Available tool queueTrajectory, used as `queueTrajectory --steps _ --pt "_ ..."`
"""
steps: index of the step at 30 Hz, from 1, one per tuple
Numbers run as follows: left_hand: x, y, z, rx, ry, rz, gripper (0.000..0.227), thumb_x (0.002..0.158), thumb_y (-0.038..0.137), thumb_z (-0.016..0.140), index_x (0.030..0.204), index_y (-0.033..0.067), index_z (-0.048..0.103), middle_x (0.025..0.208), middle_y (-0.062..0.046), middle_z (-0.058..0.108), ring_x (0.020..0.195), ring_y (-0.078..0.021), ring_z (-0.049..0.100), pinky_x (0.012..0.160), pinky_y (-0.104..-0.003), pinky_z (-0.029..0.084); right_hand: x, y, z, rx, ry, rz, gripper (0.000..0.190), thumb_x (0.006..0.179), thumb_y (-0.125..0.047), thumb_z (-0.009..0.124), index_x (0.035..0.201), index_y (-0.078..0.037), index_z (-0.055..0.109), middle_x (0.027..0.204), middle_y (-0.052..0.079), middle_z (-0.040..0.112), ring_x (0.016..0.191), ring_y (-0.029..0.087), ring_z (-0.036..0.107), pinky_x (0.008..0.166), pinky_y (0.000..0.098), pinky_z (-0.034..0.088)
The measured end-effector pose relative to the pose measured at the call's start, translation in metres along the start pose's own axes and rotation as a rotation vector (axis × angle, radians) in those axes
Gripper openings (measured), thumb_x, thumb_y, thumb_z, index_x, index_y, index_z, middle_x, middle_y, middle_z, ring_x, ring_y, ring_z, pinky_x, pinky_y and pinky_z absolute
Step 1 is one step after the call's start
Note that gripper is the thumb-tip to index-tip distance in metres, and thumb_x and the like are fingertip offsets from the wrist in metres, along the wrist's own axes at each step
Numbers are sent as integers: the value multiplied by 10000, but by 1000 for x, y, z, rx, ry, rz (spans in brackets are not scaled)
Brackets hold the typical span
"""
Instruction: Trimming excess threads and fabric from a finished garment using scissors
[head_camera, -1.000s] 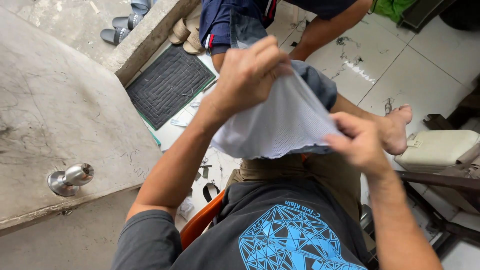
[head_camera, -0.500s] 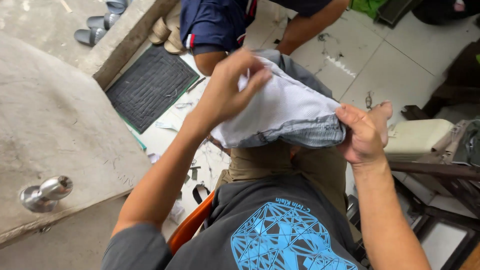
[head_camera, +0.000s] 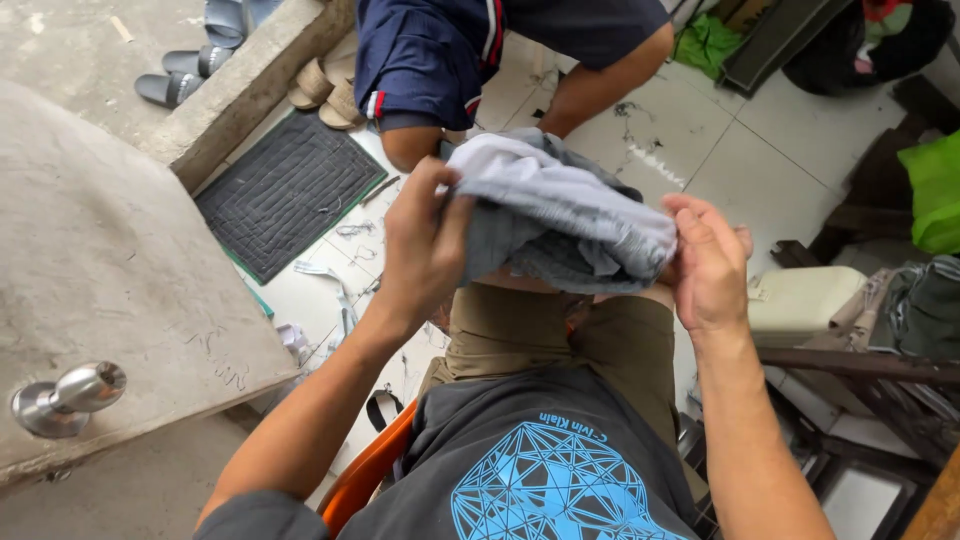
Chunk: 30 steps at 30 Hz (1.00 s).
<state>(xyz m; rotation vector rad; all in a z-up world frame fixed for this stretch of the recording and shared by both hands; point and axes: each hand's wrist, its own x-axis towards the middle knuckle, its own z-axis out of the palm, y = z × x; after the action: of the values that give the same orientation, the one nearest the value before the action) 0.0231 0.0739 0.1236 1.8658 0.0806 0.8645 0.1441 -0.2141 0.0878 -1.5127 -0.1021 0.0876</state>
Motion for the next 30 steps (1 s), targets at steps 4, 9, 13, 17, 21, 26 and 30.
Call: queueTrajectory --steps 4,9,13,17,21,26,30 --pt "33 18 27 -143 -47 -61 117 1004 211 668 1103 151 683 849 -75 733 841 -252 743 783 -387 575 -31 -56 50 -569 -100 -615 675 963 -458 744 1380 32 537 1351 195 481 1148 273 477 1037 425 450" --pt "75 48 15 -20 -315 178 92 979 316 686 1007 230 668 775 6 730 786 -234 738 717 -362 570 -33 -57 86 -127 -209 -269 312 949 -211 722 1174 -5 659 928 175 654 850 234 640 808 392 546" --pt "100 15 -25 300 -442 477 229 950 279 760 863 145 596 725 -49 667 734 -356 691 609 -471 519 -32 -39 68 133 -261 95 155 1003 -236 627 961 -105 699 743 26 690 674 92 663 909 359 293" --pt "69 -68 -32 487 -509 323 206 906 192 705 729 127 620 714 -12 670 636 -269 605 542 -408 401 -19 -38 17 -88 -304 177 292 1021 -455 632 837 -241 711 715 -112 686 683 39 646 1227 462 -163" --pt "22 -37 -27 296 14 129 78 996 191 707 954 155 653 731 -20 565 694 -260 619 634 -385 497 -44 -48 59 102 2 252 183 975 -250 710 952 -72 677 824 118 660 763 190 709 907 361 370" --pt "-41 8 14 114 34 298 65 934 164 687 981 203 709 836 48 638 709 -199 662 675 -304 543 -43 -45 64 195 -13 219 173 992 -158 679 1017 12 660 846 192 652 769 228 724 754 302 597" --pt "-58 -45 28 52 -238 230 243 918 149 741 1086 68 585 1031 -141 601 906 -384 681 722 -457 578 -39 -17 39 160 -232 211 143 1016 -124 612 1033 13 650 778 124 667 708 157 710 692 256 592"
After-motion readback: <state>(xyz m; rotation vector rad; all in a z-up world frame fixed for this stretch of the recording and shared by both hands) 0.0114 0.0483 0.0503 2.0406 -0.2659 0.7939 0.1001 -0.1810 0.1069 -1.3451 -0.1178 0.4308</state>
